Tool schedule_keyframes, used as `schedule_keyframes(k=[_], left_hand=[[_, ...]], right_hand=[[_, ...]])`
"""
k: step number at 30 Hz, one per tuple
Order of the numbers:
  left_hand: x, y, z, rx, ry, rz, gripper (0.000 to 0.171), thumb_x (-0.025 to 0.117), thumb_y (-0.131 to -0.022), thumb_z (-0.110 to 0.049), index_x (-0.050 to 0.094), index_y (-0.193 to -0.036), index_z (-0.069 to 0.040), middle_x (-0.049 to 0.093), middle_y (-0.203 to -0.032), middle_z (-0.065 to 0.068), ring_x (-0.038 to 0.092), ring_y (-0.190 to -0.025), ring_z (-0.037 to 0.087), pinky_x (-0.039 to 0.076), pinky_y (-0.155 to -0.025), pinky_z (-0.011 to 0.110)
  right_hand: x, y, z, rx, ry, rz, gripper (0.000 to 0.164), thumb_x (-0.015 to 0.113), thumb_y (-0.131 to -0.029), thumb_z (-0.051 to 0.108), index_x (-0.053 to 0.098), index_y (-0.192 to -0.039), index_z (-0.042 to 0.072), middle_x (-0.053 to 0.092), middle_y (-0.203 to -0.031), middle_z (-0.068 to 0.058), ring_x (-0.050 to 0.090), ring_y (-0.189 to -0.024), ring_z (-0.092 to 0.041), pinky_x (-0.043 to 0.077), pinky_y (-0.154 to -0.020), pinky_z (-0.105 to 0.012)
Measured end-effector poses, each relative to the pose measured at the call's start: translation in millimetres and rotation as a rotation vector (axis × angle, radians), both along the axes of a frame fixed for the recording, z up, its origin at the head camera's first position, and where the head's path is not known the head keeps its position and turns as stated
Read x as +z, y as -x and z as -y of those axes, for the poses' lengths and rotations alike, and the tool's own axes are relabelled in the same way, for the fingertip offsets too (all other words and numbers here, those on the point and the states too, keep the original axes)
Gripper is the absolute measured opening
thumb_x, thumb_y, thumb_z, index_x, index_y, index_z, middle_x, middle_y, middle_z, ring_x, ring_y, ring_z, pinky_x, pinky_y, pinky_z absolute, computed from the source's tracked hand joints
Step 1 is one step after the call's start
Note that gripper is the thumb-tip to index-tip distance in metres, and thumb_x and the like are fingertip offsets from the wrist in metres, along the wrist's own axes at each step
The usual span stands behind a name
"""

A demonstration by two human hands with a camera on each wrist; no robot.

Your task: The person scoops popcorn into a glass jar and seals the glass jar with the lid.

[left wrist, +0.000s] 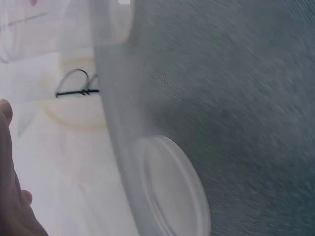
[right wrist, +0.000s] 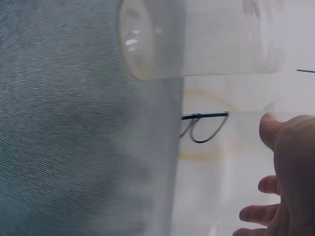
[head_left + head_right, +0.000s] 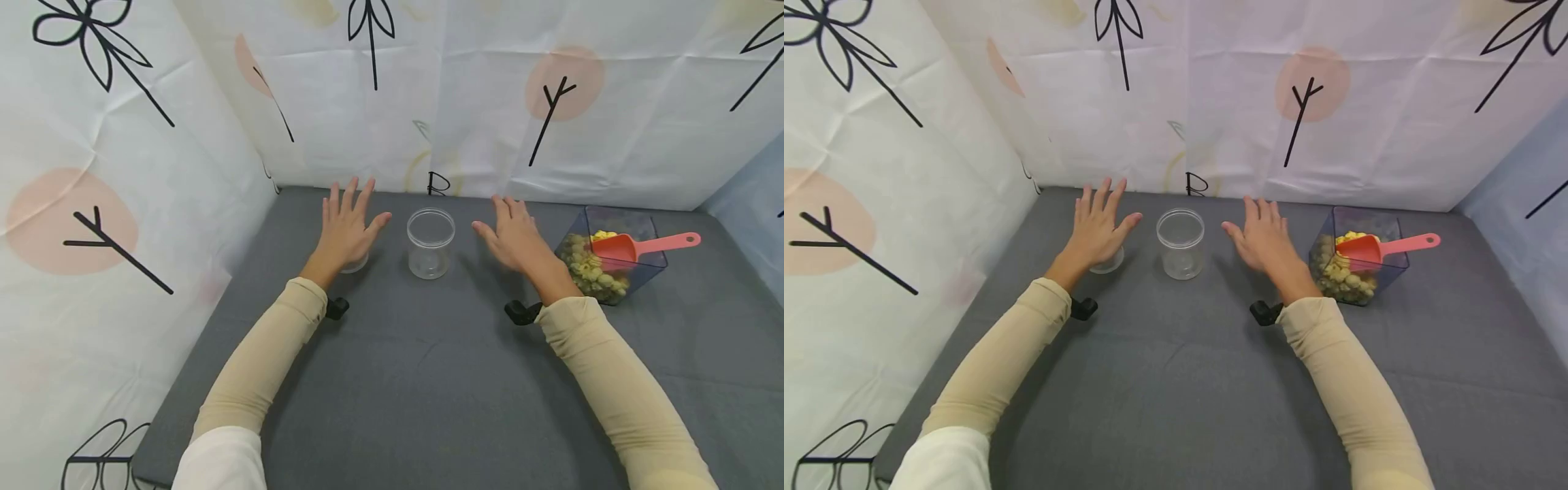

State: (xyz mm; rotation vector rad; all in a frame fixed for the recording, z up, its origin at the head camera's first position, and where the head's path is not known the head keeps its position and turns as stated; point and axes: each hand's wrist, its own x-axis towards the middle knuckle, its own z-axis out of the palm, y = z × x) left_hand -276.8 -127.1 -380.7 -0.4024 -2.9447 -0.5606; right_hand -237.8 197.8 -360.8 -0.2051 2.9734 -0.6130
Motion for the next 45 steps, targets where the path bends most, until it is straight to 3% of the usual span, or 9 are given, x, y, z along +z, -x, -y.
schedule_keyframes(k=[10, 15, 22, 29, 37, 45], left_hand=[[28.1, -18.6, -32.4, -0.086, -0.12, -0.096, 0.075, 0.034, -0.104, -0.066, 0.001, -0.165, -0.037, 0.001, -0.174, 0.001, -0.012, -0.161, 0.034, 0.002, -0.128, 0.061], [40.2, -30.0, -51.4, -0.152, -0.15, -0.133, 0.076, 0.039, -0.104, -0.062, 0.002, -0.165, -0.036, 0.004, -0.174, 0.001, -0.011, -0.161, 0.032, 0.003, -0.129, 0.059], [55.3, -45.0, -76.5, -0.237, -0.156, -0.169, 0.076, 0.043, -0.104, -0.06, 0.005, -0.165, -0.034, 0.005, -0.174, 0.0, -0.01, -0.161, 0.031, 0.003, -0.13, 0.053], [63.5, -53.2, -102.8, -0.329, -0.184, -0.188, 0.078, 0.048, -0.104, -0.057, 0.009, -0.165, -0.03, 0.009, -0.173, 0.003, -0.009, -0.161, 0.028, 0.005, -0.131, 0.05], [67.0, -58.2, -135.7, -0.401, -0.216, -0.188, 0.084, 0.053, -0.101, -0.058, 0.006, -0.165, -0.031, 0.007, -0.173, 0.0, -0.009, -0.162, 0.028, 0.004, -0.131, 0.05], [68.6, -66.9, -163.0, -0.452, -0.293, -0.116, 0.092, 0.059, -0.096, -0.062, 0.002, -0.164, -0.038, 0.0, -0.173, -0.006, -0.01, -0.162, 0.022, 0.01, -0.131, 0.049]], right_hand=[[31.3, -13.1, -11.0, 0.006, 0.154, -0.046, 0.068, 0.037, -0.111, 0.039, 0.013, -0.164, 0.002, 0.022, -0.166, -0.028, 0.022, -0.154, -0.046, 0.024, -0.121, -0.064], [45.4, -22.4, -22.0, -0.015, 0.21, -0.104, 0.068, 0.036, -0.11, 0.044, 0.022, -0.161, 0.001, 0.033, -0.162, -0.027, 0.034, -0.149, -0.045, 0.03, -0.119, -0.063], [62.7, -36.7, -36.9, -0.067, 0.276, -0.136, 0.07, 0.037, -0.108, 0.052, 0.028, -0.16, 0.006, 0.037, -0.162, -0.023, 0.037, -0.149, -0.043, 0.034, -0.116, -0.063], [74.1, -51.3, -56.3, -0.099, 0.317, -0.144, 0.071, 0.036, -0.107, 0.054, 0.024, -0.162, 0.01, 0.035, -0.163, -0.022, 0.037, -0.148, -0.045, 0.035, -0.113, -0.065], [85.8, -67.2, -80.9, -0.169, 0.324, -0.24, 0.072, 0.041, -0.106, 0.053, 0.028, -0.161, 0.008, 0.038, -0.162, -0.02, 0.041, -0.145, -0.047, 0.036, -0.113, -0.063], [90.8, -81.5, -105.1, -0.285, 0.307, -0.303, 0.07, 0.042, -0.106, 0.052, 0.029, -0.161, 0.011, 0.04, -0.162, -0.018, 0.044, -0.142, -0.048, 0.036, -0.113, -0.063]])
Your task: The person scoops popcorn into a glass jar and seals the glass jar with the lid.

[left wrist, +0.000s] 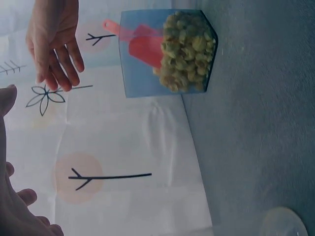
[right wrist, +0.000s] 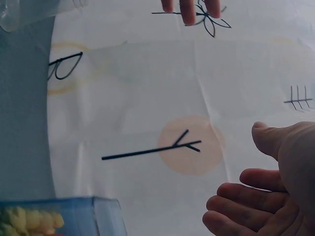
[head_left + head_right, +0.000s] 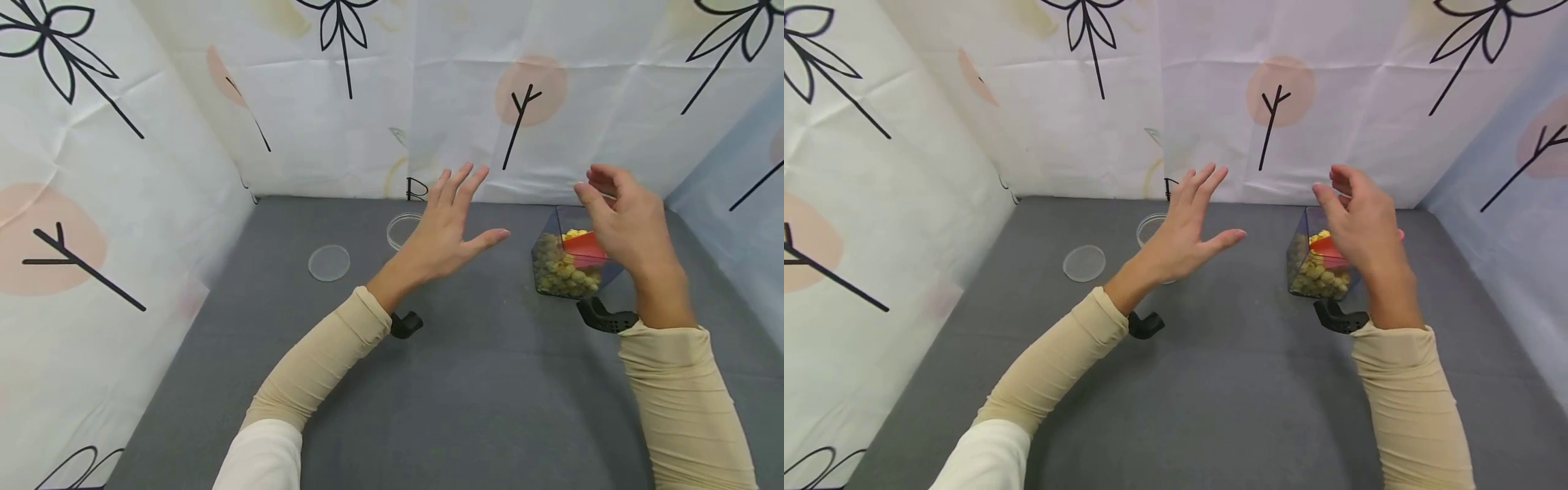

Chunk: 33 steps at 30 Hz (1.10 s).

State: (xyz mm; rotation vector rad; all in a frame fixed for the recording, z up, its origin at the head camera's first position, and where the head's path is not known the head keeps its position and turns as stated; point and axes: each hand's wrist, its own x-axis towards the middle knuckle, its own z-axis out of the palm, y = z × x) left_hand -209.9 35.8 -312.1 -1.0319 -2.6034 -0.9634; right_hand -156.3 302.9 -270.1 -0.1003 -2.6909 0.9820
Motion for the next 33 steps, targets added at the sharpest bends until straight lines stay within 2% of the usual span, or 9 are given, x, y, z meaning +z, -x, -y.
schedule_keyframes(k=[6, 8, 12, 15, 20, 26, 30, 33], left_hand=[[-1.9, -3.7, -16.5, -0.048, 0.004, 0.013, 0.095, 0.06, -0.095, -0.064, -0.001, -0.164, -0.039, 0.0, -0.173, -0.008, -0.009, -0.162, 0.021, 0.012, -0.131, 0.046], [-3.1, -4.0, -22.3, -0.069, 0.0, 0.029, 0.097, 0.061, -0.094, -0.063, -0.002, -0.163, -0.039, -0.001, -0.173, -0.007, -0.009, -0.162, 0.021, 0.012, -0.131, 0.046], [-7.2, -3.3, -34.2, -0.099, -0.013, 0.069, 0.1, 0.064, -0.093, -0.062, -0.002, -0.163, -0.039, 0.0, -0.173, -0.008, -0.01, -0.161, 0.018, 0.012, -0.131, 0.044], [-11.4, -1.6, -43.6, -0.115, -0.016, 0.088, 0.102, 0.067, -0.091, -0.062, -0.001, -0.164, -0.038, 0.001, -0.172, -0.009, -0.01, -0.161, 0.016, 0.013, -0.131, 0.044], [-19.4, 2.7, -57.7, -0.152, -0.017, 0.092, 0.105, 0.071, -0.089, -0.06, 0.001, -0.164, -0.034, 0.004, -0.172, -0.007, -0.001, -0.16, 0.015, 0.02, -0.129, 0.041], [-30.3, 8.6, -70.0, -0.167, -0.007, 0.123, 0.109, 0.074, -0.087, -0.06, 0.003, -0.164, -0.032, 0.005, -0.171, -0.008, 0.006, -0.159, 0.014, 0.025, -0.127, 0.039], [-37.2, 13.6, -80.4, -0.163, 0.002, 0.164, 0.109, 0.074, -0.086, -0.062, 0.002, -0.164, -0.036, 0.005, -0.17, -0.011, 0.005, -0.158, 0.012, 0.027, -0.126, 0.038], [-41.7, 18.1, -89.9, -0.172, -0.003, 0.2, 0.109, 0.073, -0.085, -0.063, 0.002, -0.163, -0.038, 0.004, -0.17, -0.014, 0.004, -0.158, 0.01, 0.027, -0.126, 0.037]], right_hand=[[-0.3, -9.7, -17.7, -0.124, 0.015, -0.035, 0.064, 0.041, -0.106, 0.053, 0.035, -0.16, 0.018, 0.042, -0.162, -0.012, 0.046, -0.143, -0.044, 0.037, -0.115, -0.061], [-2.7, -12.5, -24.0, -0.166, 0.029, -0.054, 0.062, 0.042, -0.105, 0.052, 0.038, -0.159, 0.02, 0.044, -0.161, -0.009, 0.047, -0.143, -0.038, 0.039, -0.118, -0.052], [-9.5, -16.0, -35.1, -0.243, 0.067, -0.116, 0.056, 0.048, -0.105, 0.048, 0.047, -0.154, 0.02, 0.052, -0.155, -0.003, 0.053, -0.139, -0.013, 0.041, -0.117, -0.027], [-14.7, -17.9, -41.9, -0.297, 0.117, -0.154, 0.052, 0.052, -0.104, 0.044, 0.053, -0.15, 0.02, 0.057, -0.15, 0.002, 0.054, -0.13, 0.001, 0.04, -0.114, -0.019], [-21.3, -20.8, -49.6, -0.391, 0.208, -0.15, 0.048, 0.054, -0.103, 0.042, 0.055, -0.148, 0.024, 0.057, -0.15, 0.008, 0.053, -0.137, -0.001, 0.04, -0.117, -0.022], [-31.1, -20.4, -55.7, -0.433, 0.209, -0.162, 0.05, 0.053, -0.103, 0.041, 0.054, -0.149, 0.021, 0.055, -0.152, 0.002, 0.049, -0.143, -0.005, 0.037, -0.12, -0.024], [-35.2, -21.1, -60.7, -0.463, 0.211, -0.086, 0.053, 0.051, -0.103, 0.047, 0.05, -0.152, 0.027, 0.052, -0.155, 0.007, 0.043, -0.147, -0.005, 0.033, -0.122, -0.025], [-36.6, -22.9, -65.0, -0.493, 0.229, -0.022, 0.054, 0.051, -0.102, 0.05, 0.048, -0.152, 0.033, 0.052, -0.152, 0.014, 0.042, -0.143, -0.002, 0.033, -0.117, -0.024]])
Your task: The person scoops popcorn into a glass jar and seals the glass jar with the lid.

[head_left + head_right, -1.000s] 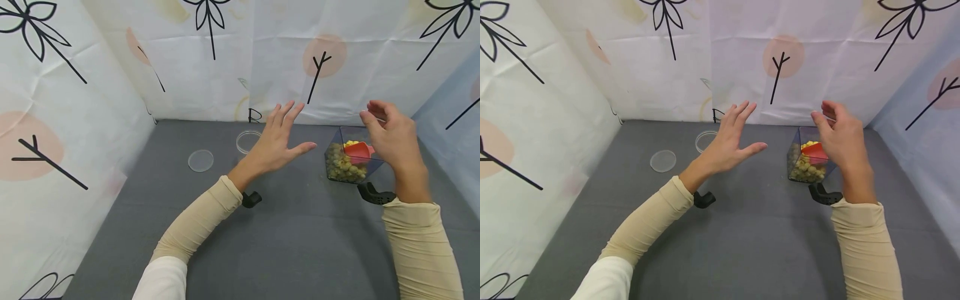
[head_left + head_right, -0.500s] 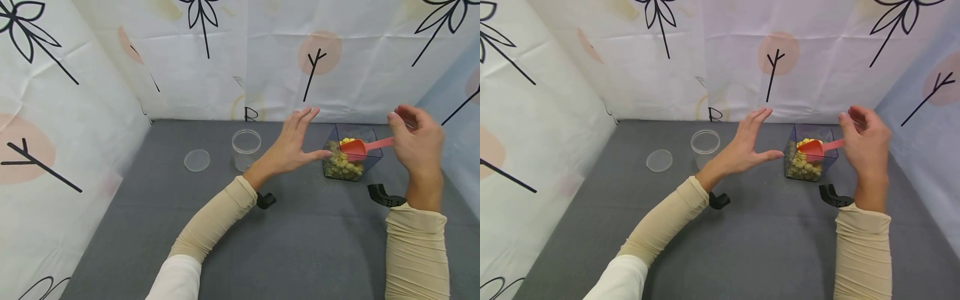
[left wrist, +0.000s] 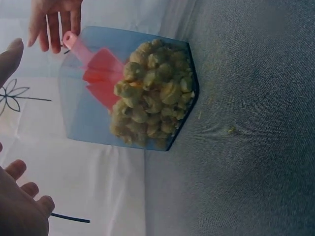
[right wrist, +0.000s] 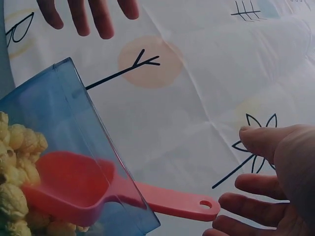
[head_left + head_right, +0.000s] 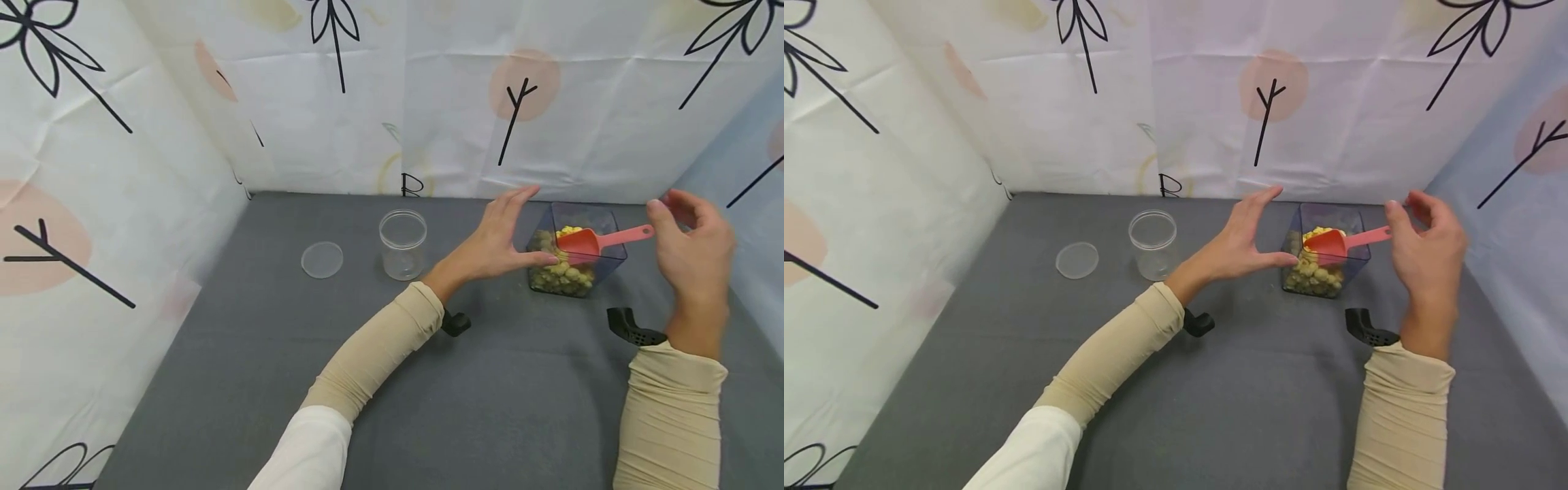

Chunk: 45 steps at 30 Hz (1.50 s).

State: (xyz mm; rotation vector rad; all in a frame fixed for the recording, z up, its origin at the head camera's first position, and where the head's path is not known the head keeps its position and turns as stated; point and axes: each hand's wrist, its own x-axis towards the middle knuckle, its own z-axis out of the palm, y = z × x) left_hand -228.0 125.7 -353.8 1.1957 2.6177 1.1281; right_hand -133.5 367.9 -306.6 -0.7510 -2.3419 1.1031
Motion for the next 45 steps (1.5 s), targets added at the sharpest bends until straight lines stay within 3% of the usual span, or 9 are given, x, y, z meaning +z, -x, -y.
schedule_keyframes(k=[5, 10, 14, 17, 20, 26, 30, 36, 45], left_hand=[[-7.5, 7.7, -13.8, -0.029, -0.002, -0.001, 0.11, 0.074, -0.085, -0.061, 0.003, -0.164, -0.034, 0.005, -0.17, -0.013, 0.005, -0.158, 0.009, 0.023, -0.128, 0.035], [-15.3, 16.3, -20.1, -0.039, -0.033, 0.047, 0.11, 0.076, -0.085, -0.057, 0.002, -0.163, -0.035, 0.008, -0.17, -0.012, 0.007, -0.158, 0.009, 0.021, -0.128, 0.035], [-18.5, 20.2, -25.0, -0.037, -0.083, 0.128, 0.11, 0.078, -0.084, -0.055, 0.002, -0.162, -0.04, 0.01, -0.168, -0.014, 0.011, -0.156, 0.006, 0.025, -0.127, 0.037], [-20.2, 22.0, -29.2, -0.033, -0.098, 0.148, 0.11, 0.079, -0.084, -0.054, 0.002, -0.162, -0.042, 0.011, -0.168, -0.014, 0.014, -0.155, 0.004, 0.029, -0.125, 0.037], [-21.5, 23.5, -34.1, -0.025, -0.099, 0.153, 0.111, 0.079, -0.083, -0.054, 0.002, -0.162, -0.041, 0.011, -0.168, -0.014, 0.014, -0.155, 0.003, 0.03, -0.125, 0.035], [-26.1, 23.6, -39.7, -0.018, -0.125, 0.222, 0.115, 0.082, -0.082, -0.05, 0.0, -0.162, -0.042, 0.01, -0.169, -0.014, 0.015, -0.156, 0.005, 0.031, -0.125, 0.036], [-31.8, 21.4, -42.3, -0.028, -0.143, 0.271, 0.12, 0.085, -0.08, -0.046, -0.002, -0.162, -0.042, 0.011, -0.17, -0.013, 0.018, -0.157, 0.006, 0.032, -0.124, 0.038], [-35.6, 18.2, -47.5, -0.048, -0.192, 0.348, 0.12, 0.087, -0.079, -0.038, 0.002, -0.164, -0.038, 0.014, -0.17, -0.01, 0.021, -0.156, 0.007, 0.034, -0.123, 0.034], [-36.3, 15.2, -53.3, -0.004, -0.184, 0.335, 0.121, 0.09, -0.075, -0.04, 0.007, -0.164, -0.038, 0.022, -0.163, -0.008, 0.033, -0.145, 0.006, 0.04, -0.114, 0.026]], right_hand=[[-2.9, -3.8, -3.2, -0.019, 0.004, 0.067, 0.058, 0.052, -0.1, 0.053, 0.045, -0.154, 0.033, 0.051, -0.154, 0.012, 0.044, -0.141, -0.006, 0.038, -0.104, -0.022], [-6.3, -1.0, -3.2, 0.046, 0.016, 0.147, 0.069, 0.048, -0.1, 0.059, 0.032, -0.161, 0.03, 0.037, -0.166, 0.002, 0.036, -0.153, -0.021, 0.04, -0.116, -0.037], [-9.9, 0.7, -5.7, 0.129, -0.005, 0.167, 0.078, 0.045, -0.1, 0.061, 0.028, -0.163, 0.02, 0.035, -0.166, -0.012, 0.061, -0.111, 0.003, 0.048, -0.091, -0.019], [-11.4, -0.5, -9.3, 0.195, -0.017, 0.197, 0.082, 0.043, -0.1, 0.061, 0.025, -0.163, 0.012, 0.033, -0.164, -0.023, 0.045, -0.072, 0.02, 0.037, -0.07, -0.012], [-12.3, -1.9, -10.8, 0.215, -0.042, 0.233, 0.084, 0.039, -0.101, 0.063, 0.027, -0.162, 0.007, 0.041, -0.153, -0.028, 0.044, -0.067, 0.017, 0.038, -0.067, -0.016], [-15.7, -0.8, -7.2, 0.214, -0.077, 0.248, 0.079, 0.038, -0.102, 0.062, 0.042, -0.155, 0.004, 0.055, -0.118, -0.012, 0.046, -0.076, 0.005, 0.042, -0.064, -0.015], [-15.7, 1.1, -1.5, 0.189, -0.07, 0.221, 0.074, 0.04, -0.102, 0.06, 0.05, -0.15, 0.005, 0.053, -0.105, 0.003, 0.047, -0.079, 0.003, 0.042, -0.063, -0.011], [-14.6, 2.2, 5.2, 0.141, -0.082, 0.174, 0.066, 0.043, -0.102, 0.059, 0.06, -0.142, 0.009, 0.049, -0.087, 0.022, 0.048, -0.079, -0.003, 0.042, -0.064, -0.018], [-16.4, 0.2, 4.6, 0.139, -0.079, 0.123, 0.064, 0.049, -0.101, 0.058, 0.065, -0.134, 0.007, 0.046, -0.073, 0.034, 0.049, -0.075, 0.0, 0.041, -0.062, -0.015]])
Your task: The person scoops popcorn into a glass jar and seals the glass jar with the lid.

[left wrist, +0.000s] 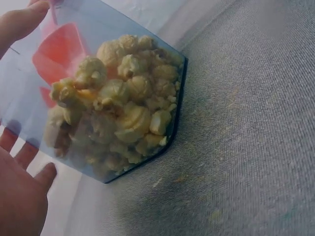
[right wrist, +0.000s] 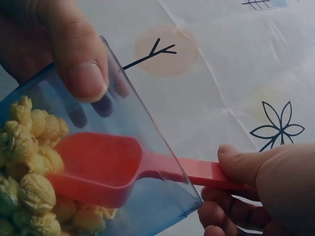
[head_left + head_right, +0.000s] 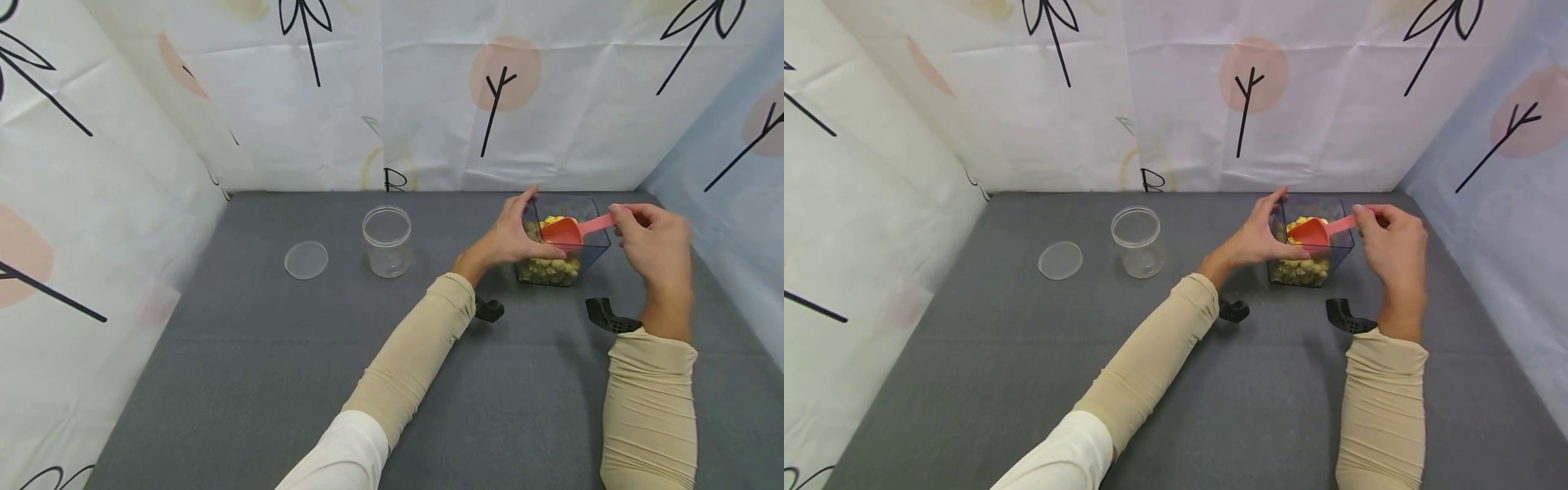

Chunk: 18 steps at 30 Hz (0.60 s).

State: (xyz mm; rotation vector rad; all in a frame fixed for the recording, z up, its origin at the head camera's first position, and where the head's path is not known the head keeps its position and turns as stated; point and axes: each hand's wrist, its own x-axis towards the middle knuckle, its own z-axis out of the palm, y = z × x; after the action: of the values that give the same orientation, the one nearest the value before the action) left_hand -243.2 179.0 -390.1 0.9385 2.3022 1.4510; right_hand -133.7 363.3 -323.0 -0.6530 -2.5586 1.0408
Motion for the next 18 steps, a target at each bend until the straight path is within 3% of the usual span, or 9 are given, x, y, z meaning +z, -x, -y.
schedule_keyframes(k=[5, 10, 13, 18], left_hand=[[-1.7, -1.6, -2.8, 0.029, -0.008, 0.017, 0.12, 0.091, -0.073, -0.042, 0.011, -0.162, -0.039, 0.023, -0.162, -0.008, 0.037, -0.14, 0.008, 0.043, -0.112, 0.028], [-1.3, -2.0, -3.9, 0.035, -0.032, 0.044, 0.117, 0.092, -0.072, -0.04, 0.016, -0.161, -0.04, 0.024, -0.162, -0.009, 0.038, -0.141, 0.009, 0.046, -0.11, 0.032], [-1.7, -1.4, -4.7, 0.018, -0.074, 0.062, 0.116, 0.092, -0.073, -0.036, 0.017, -0.161, -0.037, 0.028, -0.161, -0.012, 0.037, -0.143, 0.007, 0.044, -0.112, 0.031], [-3.5, -1.0, -7.0, -0.007, -0.112, 0.062, 0.115, 0.092, -0.074, -0.032, 0.017, -0.161, -0.031, 0.032, -0.16, -0.008, 0.034, -0.143, 0.005, 0.041, -0.115, 0.03]], right_hand=[[-1.2, -0.3, -0.6, 0.026, -0.035, 0.014, 0.066, 0.047, -0.1, 0.062, 0.065, -0.13, 0.006, 0.044, -0.069, 0.034, 0.046, -0.077, -0.009, 0.038, -0.063, -0.026], [1.7, -2.8, -1.5, 0.063, -0.053, -0.017, 0.063, 0.049, -0.101, 0.059, 0.065, -0.128, 0.005, 0.045, -0.071, 0.034, 0.045, -0.076, -0.011, 0.037, -0.061, -0.026], [3.9, -3.6, -0.5, 0.06, -0.052, -0.09, 0.055, 0.051, -0.101, 0.056, 0.066, -0.122, 0.007, 0.047, -0.074, 0.033, 0.044, -0.073, -0.008, 0.036, -0.06, -0.023], [6.7, -2.7, 5.7, 0.009, -0.069, -0.326, 0.04, 0.06, -0.102, 0.042, 0.07, -0.111, 0.004, 0.047, -0.079, 0.033, 0.044, -0.073, 0.004, 0.034, -0.064, -0.016]])
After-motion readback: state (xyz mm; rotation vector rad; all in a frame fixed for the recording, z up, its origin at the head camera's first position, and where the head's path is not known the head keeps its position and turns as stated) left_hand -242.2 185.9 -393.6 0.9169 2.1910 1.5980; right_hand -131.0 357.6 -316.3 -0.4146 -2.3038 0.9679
